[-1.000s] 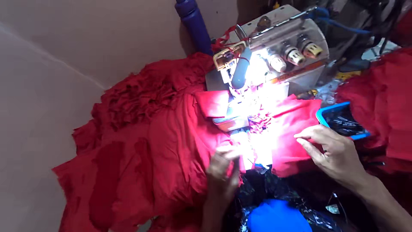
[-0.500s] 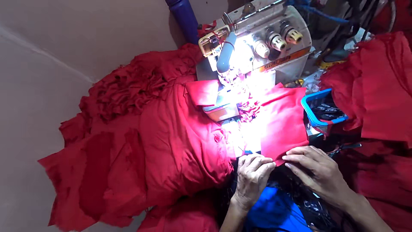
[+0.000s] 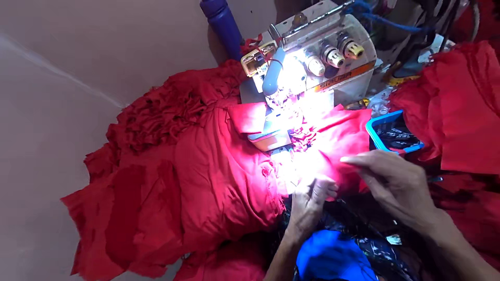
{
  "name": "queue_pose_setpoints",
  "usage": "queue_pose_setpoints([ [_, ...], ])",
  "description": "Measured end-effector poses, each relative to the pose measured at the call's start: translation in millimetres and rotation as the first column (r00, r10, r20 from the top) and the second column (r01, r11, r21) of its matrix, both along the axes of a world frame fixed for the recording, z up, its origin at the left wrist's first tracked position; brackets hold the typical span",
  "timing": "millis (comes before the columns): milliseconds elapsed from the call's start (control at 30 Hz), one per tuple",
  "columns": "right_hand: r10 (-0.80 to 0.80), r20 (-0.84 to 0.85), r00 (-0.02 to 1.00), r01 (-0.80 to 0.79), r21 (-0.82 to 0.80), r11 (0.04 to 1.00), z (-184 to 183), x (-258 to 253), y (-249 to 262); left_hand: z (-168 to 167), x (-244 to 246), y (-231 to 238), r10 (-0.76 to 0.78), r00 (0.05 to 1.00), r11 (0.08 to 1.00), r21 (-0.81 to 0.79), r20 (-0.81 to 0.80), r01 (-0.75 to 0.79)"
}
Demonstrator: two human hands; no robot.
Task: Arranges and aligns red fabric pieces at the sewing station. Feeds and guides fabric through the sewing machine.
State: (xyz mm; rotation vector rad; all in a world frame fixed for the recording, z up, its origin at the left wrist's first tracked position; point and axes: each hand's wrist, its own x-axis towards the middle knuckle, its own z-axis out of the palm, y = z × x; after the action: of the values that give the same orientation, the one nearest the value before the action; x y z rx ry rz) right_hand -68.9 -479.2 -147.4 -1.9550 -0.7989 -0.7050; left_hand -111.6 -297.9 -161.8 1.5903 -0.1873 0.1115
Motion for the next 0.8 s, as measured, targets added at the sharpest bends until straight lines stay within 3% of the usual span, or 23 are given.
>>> queue_pose_setpoints([
  [67, 0.029, 0.062, 0.998, -0.032, 0.057, 0.998, 19.3, -0.4, -4.0, 14.8, 19.9, 1.6, -0.177, 0.954, 0.973, -0.187, -0.241, 0.134],
  [133, 0.055, 0.087, 0.995, -0.058, 0.032, 0.998, 27.5, -11.2, -8.7, 27.0, 43.7, -2.3, -0.121, 0.902, 0.968, -0.25, -0.415, 0.015],
  [200, 0.081, 0.071, 0.994, -0.081, -0.016, 0.997, 22.1, -26.8, -12.0, 29.5, 66.3, -4.7, -0.055, 0.856, 0.977, -0.203, -0.514, -0.059],
  [300, 0.113, 0.019, 0.993, -0.111, -0.082, 0.99, -0.2, -43.7, -15.0, 21.8, 88.2, -4.1, -0.059, 0.918, 0.998, 0.009, -0.392, 0.068],
  [400, 0.141, -0.068, 0.988, -0.146, -0.082, 0.986, -24.3, -51.2, -18.0, 17.1, 90.6, -7.9, 0.031, 0.966, 0.961, 0.273, -0.258, 0.043],
  [633, 0.21, -0.09, 0.973, -0.21, 0.017, 0.978, -23.8, -50.4, -13.4, 28.5, 78.1, -22.2, 0.177, 0.98, 0.905, 0.407, -0.094, -0.124],
  [700, 0.239, -0.081, 0.968, -0.231, 0.093, 0.968, -9.6, -42.8, -11.2, 37.0, 66.3, -21.5, 0.139, 0.989, 0.939, 0.324, -0.041, -0.118],
  [800, 0.235, -0.1, 0.967, -0.196, 0.296, 0.935, 9.7, -27.7, -0.4, 48.7, 38.0, -21.9, 0.091, 0.995, 0.991, -0.101, -0.028, -0.093],
])
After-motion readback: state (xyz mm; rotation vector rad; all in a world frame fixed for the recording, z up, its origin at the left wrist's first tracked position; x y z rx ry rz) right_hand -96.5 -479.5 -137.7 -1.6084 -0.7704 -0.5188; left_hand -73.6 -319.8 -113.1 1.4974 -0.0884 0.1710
